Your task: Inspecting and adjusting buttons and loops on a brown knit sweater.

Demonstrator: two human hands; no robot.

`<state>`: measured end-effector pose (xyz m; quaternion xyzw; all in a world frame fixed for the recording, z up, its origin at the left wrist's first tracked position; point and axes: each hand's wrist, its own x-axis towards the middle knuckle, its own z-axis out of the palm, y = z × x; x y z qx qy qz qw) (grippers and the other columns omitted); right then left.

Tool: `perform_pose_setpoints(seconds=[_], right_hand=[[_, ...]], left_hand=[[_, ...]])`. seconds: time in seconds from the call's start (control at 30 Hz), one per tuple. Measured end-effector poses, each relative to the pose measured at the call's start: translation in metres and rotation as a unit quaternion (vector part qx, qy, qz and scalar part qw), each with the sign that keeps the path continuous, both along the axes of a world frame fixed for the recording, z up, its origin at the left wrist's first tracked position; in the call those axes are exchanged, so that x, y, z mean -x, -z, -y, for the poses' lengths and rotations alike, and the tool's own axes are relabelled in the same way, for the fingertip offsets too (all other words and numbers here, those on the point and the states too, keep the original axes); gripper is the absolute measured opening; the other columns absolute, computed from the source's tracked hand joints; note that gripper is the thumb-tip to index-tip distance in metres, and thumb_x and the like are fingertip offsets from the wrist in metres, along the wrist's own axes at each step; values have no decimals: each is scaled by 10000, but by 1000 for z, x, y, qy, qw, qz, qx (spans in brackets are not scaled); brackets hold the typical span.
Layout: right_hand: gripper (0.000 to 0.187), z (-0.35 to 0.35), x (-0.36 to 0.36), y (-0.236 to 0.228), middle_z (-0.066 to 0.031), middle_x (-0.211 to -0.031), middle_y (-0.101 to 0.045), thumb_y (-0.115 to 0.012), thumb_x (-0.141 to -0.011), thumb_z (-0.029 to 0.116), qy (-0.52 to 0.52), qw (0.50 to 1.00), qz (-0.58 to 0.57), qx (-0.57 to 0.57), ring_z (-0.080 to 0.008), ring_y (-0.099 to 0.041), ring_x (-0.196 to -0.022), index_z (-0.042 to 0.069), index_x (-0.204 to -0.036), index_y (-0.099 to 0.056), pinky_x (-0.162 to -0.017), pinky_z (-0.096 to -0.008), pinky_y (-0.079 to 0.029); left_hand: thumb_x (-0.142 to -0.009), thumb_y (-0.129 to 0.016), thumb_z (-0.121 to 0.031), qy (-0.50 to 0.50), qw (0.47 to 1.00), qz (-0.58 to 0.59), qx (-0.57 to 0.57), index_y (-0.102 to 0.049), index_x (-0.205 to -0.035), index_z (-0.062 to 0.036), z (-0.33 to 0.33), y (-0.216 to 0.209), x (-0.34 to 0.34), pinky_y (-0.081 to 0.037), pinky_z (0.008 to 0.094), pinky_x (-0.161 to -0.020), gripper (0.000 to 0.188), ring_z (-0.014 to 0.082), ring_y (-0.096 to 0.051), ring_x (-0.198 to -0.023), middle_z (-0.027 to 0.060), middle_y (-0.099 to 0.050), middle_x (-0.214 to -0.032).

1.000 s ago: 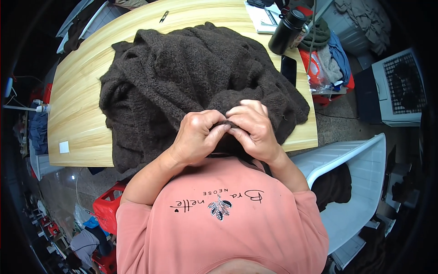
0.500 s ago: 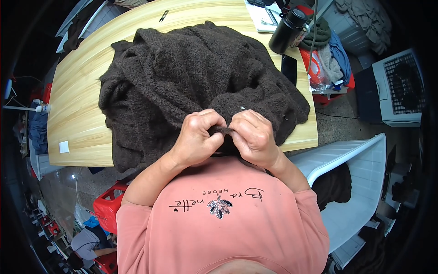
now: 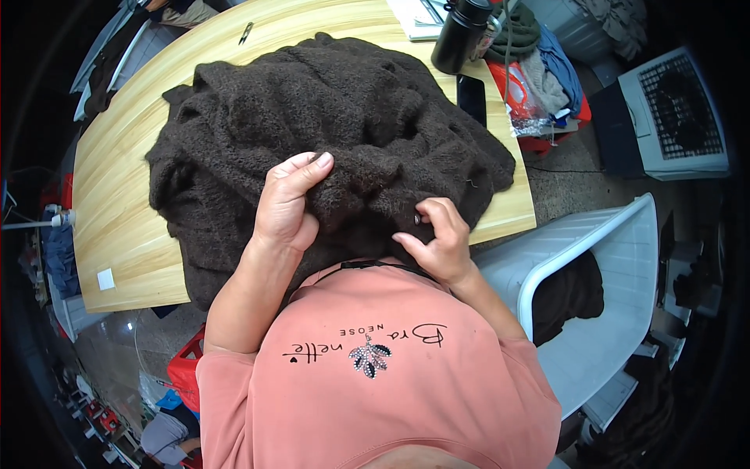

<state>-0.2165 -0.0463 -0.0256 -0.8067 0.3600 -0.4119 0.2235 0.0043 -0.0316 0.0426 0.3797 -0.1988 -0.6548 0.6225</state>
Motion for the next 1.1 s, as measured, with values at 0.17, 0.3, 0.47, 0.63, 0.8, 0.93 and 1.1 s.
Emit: perform_pose_setpoints(seconds=[0.17,0.3,0.47,0.63,0.8,0.93,1.1], right_hand=[[402,-6,-2,22,-163,-914,-569,-712,-600,31,53,996,-60,-41,-303,-570,-776,-24,-959,-539,-697,-352,-482],[331,-2,-7,29,-184,-930,-571,-548,-647,-51,78,994,-73,-3,-371,-561,-830,-30,-977,-544,-768,-399,-472],[161,1,-1,8,-65,-861,-618,-490,-852,-83,55,966,197,-161,-102,-564,-820,-29,-957,-599,-741,-227,-450],[341,-12,5,-43,-140,-806,-603,-590,-588,-112,-159,986,43,25,-278,-589,-697,-34,-918,-624,-608,-315,-486],[278,-4,-9,-59,-139,-806,-607,-623,-609,-74,-268,957,12,107,-243,-581,-646,-45,-886,-626,-559,-309,-483],[244,-2,-16,-49,-126,-796,-605,-643,-612,-79,-186,962,63,192,-237,-591,-630,-39,-849,-604,-529,-297,-496],[247,1,-17,-38,-81,-758,-564,-649,-598,-77,-143,957,49,246,-205,-544,-587,-18,-833,-601,-489,-290,-441]], left_hand=[[-837,-591,-62,11,1000,-7,-14,-630,-905,9,0,-1,0,-500,270,-750,106,138,-624,-777,92,-662,-875],[-829,-594,-53,-14,1000,11,-16,-627,-906,15,-3,-1,-2,-501,268,-749,108,139,-624,-777,92,-661,-871],[-821,-585,-30,-14,999,30,-24,-626,-893,21,-9,-6,1,-506,264,-734,98,139,-625,-754,94,-660,-859],[-794,-606,3,25,997,71,-8,-624,-879,29,-9,-10,16,-500,233,-675,91,97,-598,-708,73,-652,-842],[-770,-630,-11,131,964,233,-6,-636,-728,6,-9,-4,33,-413,205,-539,46,36,-502,-612,-6,-596,-661],[-775,-619,-17,196,948,250,-21,-611,-676,-5,-11,3,32,-368,202,-503,100,20,-440,-580,-47,-529,-609],[-789,-609,-25,212,952,215,-43,-596,-668,-5,-13,3,31,-337,196,-503,123,8,-404,-597,-54,-502,-614]])
